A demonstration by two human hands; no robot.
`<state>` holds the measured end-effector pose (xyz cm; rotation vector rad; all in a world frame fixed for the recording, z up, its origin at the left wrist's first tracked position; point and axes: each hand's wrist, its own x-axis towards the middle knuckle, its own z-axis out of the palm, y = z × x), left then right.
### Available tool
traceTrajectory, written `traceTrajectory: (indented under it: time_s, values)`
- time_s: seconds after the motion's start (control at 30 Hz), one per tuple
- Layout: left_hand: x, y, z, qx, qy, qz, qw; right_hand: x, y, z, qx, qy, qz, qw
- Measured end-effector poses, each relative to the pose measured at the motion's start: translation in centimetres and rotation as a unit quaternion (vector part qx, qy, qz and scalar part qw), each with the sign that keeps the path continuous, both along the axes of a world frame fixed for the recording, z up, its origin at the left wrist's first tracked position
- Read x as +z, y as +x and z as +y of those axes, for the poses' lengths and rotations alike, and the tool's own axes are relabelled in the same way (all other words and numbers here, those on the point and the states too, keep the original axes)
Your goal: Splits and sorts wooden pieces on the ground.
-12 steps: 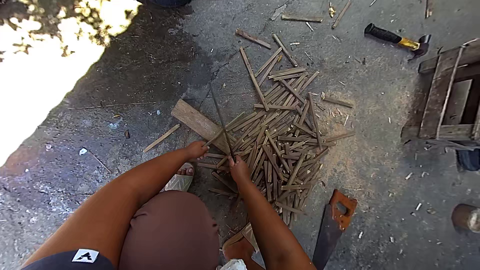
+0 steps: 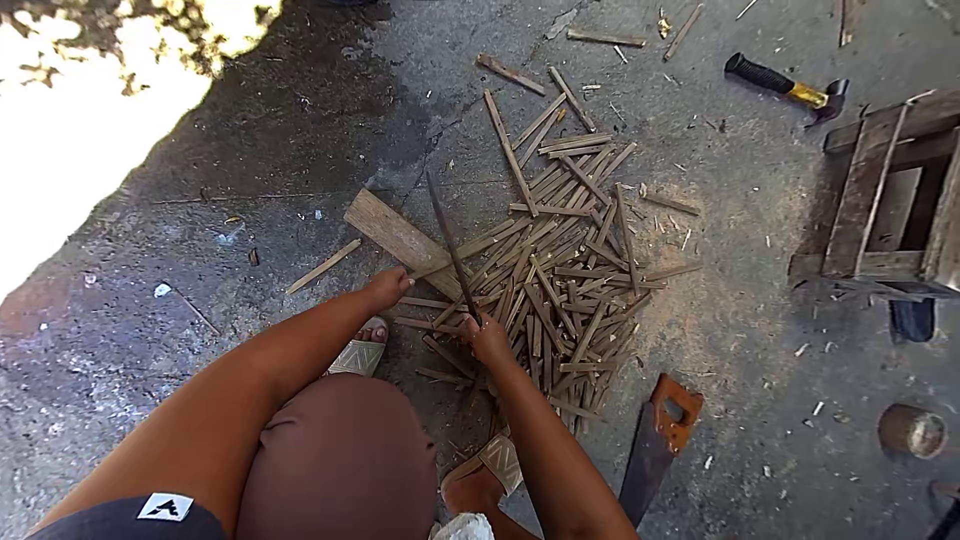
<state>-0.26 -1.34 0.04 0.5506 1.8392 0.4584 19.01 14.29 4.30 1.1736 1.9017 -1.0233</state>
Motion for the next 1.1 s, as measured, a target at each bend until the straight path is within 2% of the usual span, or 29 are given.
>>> traceTrajectory:
  time_s: [0.1,0.17,0.23,0.3,0.37,0.4,0.43,0.5,0.53,0.6,0.7,0.83,0.87,0.93,1.0,1.03,1.1]
  values:
    - [0.1,1.3,0.7,-0.055,-0.056,0.033,0.996,3.7,-1.5,0.3,0.026,0.044,0.016,0.999]
    - [0.8,2.1,1.3,-0.077,-0.094,0.069,0.990,5.9,-2.1,0.0,0.004,0.110,0.131,0.985]
    - [1.6,2.5,1.6,-0.088,-0.113,0.106,0.984,7.4,-2.8,-0.6,-0.030,0.189,0.318,0.928]
    - [1.8,2.4,1.8,-0.096,-0.121,0.136,0.979,7.9,-4.0,-0.6,-0.059,0.228,0.492,0.838]
    - [1.8,2.3,1.8,-0.100,-0.124,0.145,0.977,6.3,-4.2,-1.1,-0.079,0.234,0.571,0.783]
    - [1.9,2.4,1.8,-0.101,-0.128,0.144,0.976,4.2,-3.5,-1.6,-0.082,0.243,0.559,0.789]
    - [2.0,2.3,1.9,-0.102,-0.131,0.141,0.976,1.8,-2.1,-2.2,-0.075,0.240,0.491,0.834]
    - [1.6,2.3,1.7,-0.102,-0.124,0.127,0.979,-0.1,-0.4,-2.7,-0.029,0.144,0.187,0.971]
    - [1.3,2.2,1.6,-0.102,-0.110,0.113,0.982,-0.5,-1.0,-2.5,-0.008,0.094,0.067,0.993]
    - [0.4,2.0,1.1,-0.098,-0.062,0.077,0.990,-0.4,-2.2,-2.4,0.020,0.062,-0.025,0.998]
    - [-0.3,2.2,0.4,-0.040,0.006,-0.021,0.999,0.4,-2.9,-2.2,0.020,0.058,-0.007,0.998]
    - [1.3,1.8,0.1,0.000,-0.039,-0.097,0.995,2.6,-3.2,-1.4,-0.027,0.095,0.106,0.989]
    - [2.0,1.5,0.4,0.001,-0.059,-0.104,0.993,3.1,-3.0,-1.4,-0.035,0.128,0.165,0.977]
    - [3.0,1.0,0.9,-0.014,-0.090,-0.095,0.991,3.2,-2.2,-1.6,-0.046,0.205,0.310,0.927]
    - [3.6,0.4,1.6,-0.056,-0.101,-0.069,0.991,1.3,-1.0,-2.1,-0.050,0.239,0.376,0.894]
    - [3.7,0.2,1.8,-0.073,-0.108,-0.058,0.990,0.1,-0.1,-2.5,-0.043,0.222,0.344,0.911]
    - [4.2,0.1,2.2,-0.098,-0.131,-0.045,0.986,-0.7,0.2,-2.5,0.001,0.110,0.123,0.986]
